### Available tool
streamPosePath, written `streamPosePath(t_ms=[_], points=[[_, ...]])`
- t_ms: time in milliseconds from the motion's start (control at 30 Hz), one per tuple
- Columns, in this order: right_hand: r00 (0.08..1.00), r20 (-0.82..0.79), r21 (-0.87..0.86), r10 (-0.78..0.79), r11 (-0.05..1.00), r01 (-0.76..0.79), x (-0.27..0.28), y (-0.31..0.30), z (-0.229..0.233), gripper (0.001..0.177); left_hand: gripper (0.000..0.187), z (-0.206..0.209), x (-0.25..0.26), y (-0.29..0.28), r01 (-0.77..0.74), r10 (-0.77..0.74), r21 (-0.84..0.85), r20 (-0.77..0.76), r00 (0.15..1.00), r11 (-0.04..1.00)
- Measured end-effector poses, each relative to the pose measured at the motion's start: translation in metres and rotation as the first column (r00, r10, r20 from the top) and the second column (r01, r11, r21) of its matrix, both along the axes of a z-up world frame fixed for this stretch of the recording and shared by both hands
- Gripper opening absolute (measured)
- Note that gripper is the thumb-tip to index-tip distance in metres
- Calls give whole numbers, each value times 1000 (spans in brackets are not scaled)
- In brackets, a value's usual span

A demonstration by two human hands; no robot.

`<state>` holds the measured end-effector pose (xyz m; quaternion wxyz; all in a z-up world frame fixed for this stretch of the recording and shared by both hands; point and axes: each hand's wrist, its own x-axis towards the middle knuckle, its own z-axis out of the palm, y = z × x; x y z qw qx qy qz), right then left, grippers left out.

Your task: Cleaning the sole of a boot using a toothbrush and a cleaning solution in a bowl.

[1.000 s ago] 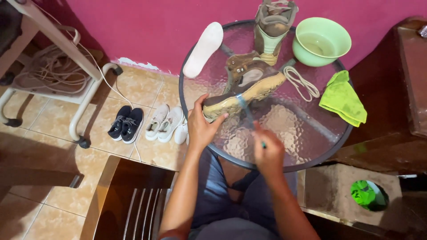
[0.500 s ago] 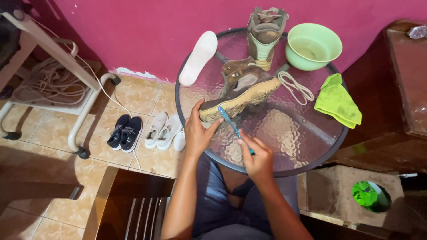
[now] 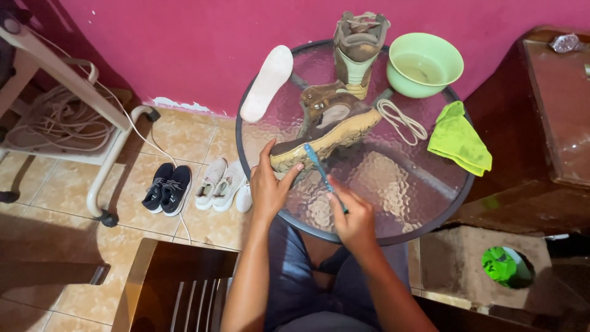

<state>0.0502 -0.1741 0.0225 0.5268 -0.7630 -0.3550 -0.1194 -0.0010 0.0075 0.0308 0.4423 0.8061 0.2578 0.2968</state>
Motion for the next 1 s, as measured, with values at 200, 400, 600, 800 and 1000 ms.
streamPosePath(t_ms=[200,400,600,800,1000], points=[[998,40,-19,-52,998,53,20,-11,-37,32,79,13,-4,-4,7,-7,24,13,1000,1000],[988,99,-52,-123,990,128,32,-18,-29,27,72,8,0,0,2,-2,20,23,1000,1000],[987,6,-32,-163,986,163,53,-26,-33,37,72,3,-2,0,-8,8,-33,11,1000,999],[974,-96,-103,-206,975,196,60,-31,-38,43,80,13,-3,-3,-35,36,-39,15,999,999],[999,-45,-24,14,1000,-16,26,-12,-7,36,85,4,10,14,42,-30,-188,69,997,981]])
